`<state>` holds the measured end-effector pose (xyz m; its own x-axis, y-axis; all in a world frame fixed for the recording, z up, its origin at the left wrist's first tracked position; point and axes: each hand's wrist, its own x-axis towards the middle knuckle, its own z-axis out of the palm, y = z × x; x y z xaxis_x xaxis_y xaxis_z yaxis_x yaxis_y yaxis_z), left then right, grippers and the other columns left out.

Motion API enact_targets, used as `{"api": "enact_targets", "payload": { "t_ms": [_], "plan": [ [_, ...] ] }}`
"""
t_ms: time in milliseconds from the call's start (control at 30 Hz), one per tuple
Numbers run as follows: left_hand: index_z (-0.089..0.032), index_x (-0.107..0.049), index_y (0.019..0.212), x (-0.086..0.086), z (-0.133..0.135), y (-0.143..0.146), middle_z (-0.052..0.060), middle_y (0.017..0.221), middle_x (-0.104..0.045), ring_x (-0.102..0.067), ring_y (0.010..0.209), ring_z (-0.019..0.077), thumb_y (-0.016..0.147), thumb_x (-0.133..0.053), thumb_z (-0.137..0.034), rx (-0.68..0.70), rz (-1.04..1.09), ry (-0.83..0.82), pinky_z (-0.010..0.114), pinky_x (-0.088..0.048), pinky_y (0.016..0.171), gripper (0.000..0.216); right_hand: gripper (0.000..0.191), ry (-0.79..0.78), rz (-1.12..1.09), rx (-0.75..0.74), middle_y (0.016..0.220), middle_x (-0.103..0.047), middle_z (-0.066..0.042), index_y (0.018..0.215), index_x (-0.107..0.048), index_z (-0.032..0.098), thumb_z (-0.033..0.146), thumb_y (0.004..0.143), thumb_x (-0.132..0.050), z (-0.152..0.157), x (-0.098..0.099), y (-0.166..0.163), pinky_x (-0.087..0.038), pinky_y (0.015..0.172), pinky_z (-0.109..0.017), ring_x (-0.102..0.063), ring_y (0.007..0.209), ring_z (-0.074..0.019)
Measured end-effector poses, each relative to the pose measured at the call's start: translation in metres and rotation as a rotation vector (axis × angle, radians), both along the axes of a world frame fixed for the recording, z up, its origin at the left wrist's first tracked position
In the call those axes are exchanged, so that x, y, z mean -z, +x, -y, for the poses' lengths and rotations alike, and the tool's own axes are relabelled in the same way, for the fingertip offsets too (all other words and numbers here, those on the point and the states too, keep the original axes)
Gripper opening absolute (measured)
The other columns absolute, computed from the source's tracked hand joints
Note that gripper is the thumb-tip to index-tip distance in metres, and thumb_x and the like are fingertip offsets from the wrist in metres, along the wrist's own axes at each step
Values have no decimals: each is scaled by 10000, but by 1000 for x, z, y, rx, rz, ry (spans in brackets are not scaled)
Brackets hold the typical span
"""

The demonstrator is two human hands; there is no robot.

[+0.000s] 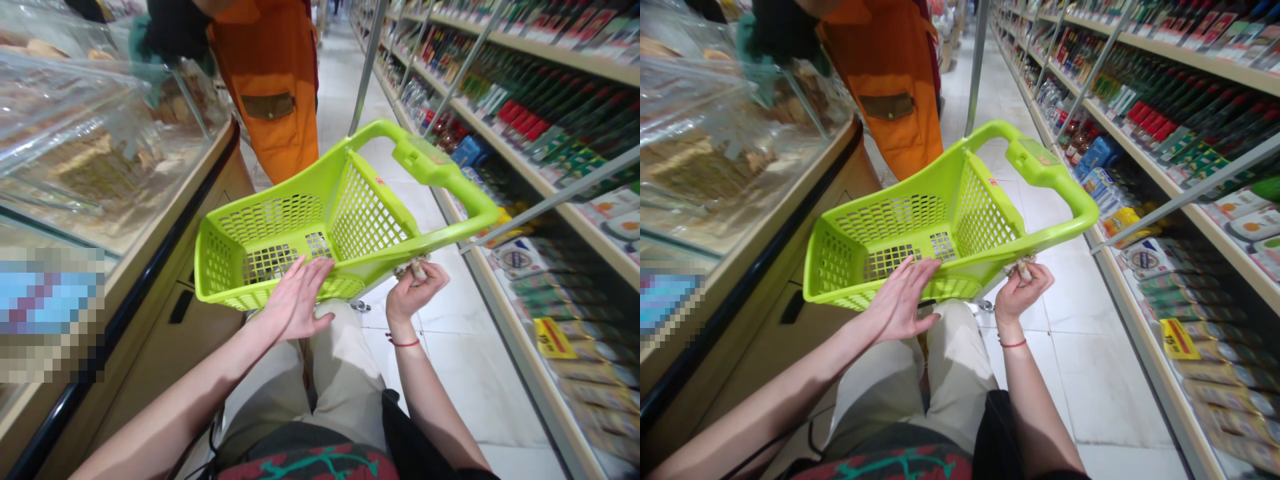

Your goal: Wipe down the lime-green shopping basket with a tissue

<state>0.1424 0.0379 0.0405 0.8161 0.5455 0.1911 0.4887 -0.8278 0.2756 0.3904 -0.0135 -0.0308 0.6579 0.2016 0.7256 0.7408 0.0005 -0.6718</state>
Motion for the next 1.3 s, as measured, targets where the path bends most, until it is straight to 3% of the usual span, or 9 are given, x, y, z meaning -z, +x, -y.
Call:
{"api": "enact_targets", "payload": {
  "t_ms": [233, 300, 467, 567, 800, 900, 1000, 1200, 1300],
  "plan": [
    [-70, -266, 1534, 1, 0, 0, 201, 1546, -430, -413, 1434, 331, 746, -670, -504, 4, 10, -7, 508, -140, 1280, 986, 117, -127, -17, -148, 938, -517, -56, 940, -491, 222, 189, 829, -504, 19, 58, -34, -472, 837, -433, -521, 924, -229],
    [-67, -265, 1532, 1, 0, 0, 205, 1542, -433, -415, 1432, 334, 742, -674, -514, 9, 12, -5, 515, -147, 1277, 996, 109, -137, -26, -157, 928, -519, -51, 935, -495, 223, 196, 829, -505, 20, 57, -33, -473, 831, -427, -523, 922, -229],
    [-66, -258, 1536, 3, -1, 0, 206, 1541, -432, -410, 1437, 332, 749, -670, -520, 13, 18, 9, 507, -142, 1278, 998, 138, -88, -38, -101, 1021, -507, -75, 1004, -500, 226, 205, 867, -499, 12, 26, -12, -459, 895, -443, -522, 1023, -233],
    [-72, -244, 1543, 4, -1, 0, 200, 1547, -427, -401, 1446, 326, 758, -659, -515, 9, 16, 16, 502, -135, 1281, 992, 160, -72, -43, -71, 1055, -498, -83, 1035, -485, 233, 210, 877, -490, 8, 19, -6, -449, 921, -462, -508, 1063, -239],
    [-81, -235, 1545, 2, 1, -1, 200, 1547, -428, -413, 1438, 326, 761, -661, -496, -1, 5, 14, 510, -162, 1274, 984, 123, -194, -65, -146, 962, -516, -61, 956, -480, 223, 210, 834, -484, 21, 68, -32, -467, 865, -449, -516, 949, -230],
    [-88, -225, 1548, 2, 1, -1, 199, 1549, -427, -409, 1441, 330, 765, -656, -489, 1, 14, -1, 522, -164, 1272, 979, 119, -241, -76, -176, 923, -532, -45, 925, -490, 225, 194, 810, -483, 26, 78, -36, -476, 831, -419, -527, 909, -216],
    [-87, -228, 1546, 2, 1, -1, 203, 1552, -422, -407, 1442, 337, 767, -650, -486, 6, 19, -18, 532, -167, 1270, 972, 108, -215, -67, -148, 918, -530, -44, 921, -492, 227, 201, 817, -484, 23, 66, -27, -465, 849, -431, -524, 922, -222],
    [-81, -247, 1541, 3, 0, -2, 198, 1547, -432, -413, 1440, 326, 743, -678, -495, 10, 33, -2, 516, -152, 1278, 997, 115, -58, -13, -33, 995, -512, -68, 987, -500, 235, 243, 873, -511, 6, 7, 5, -439, 933, -480, -513, 1029, -243],
    [-89, -260, 1537, 4, 0, -2, 189, 1548, -434, -415, 1440, 317, 741, -679, -494, 8, 43, 3, 508, -141, 1283, 986, 126, 13, 57, 4, 1010, -521, -75, 1020, -520, 231, 223, 894, -514, 2, -6, 7, -442, 937, -481, -515, 1051, -245]
  ]
}}
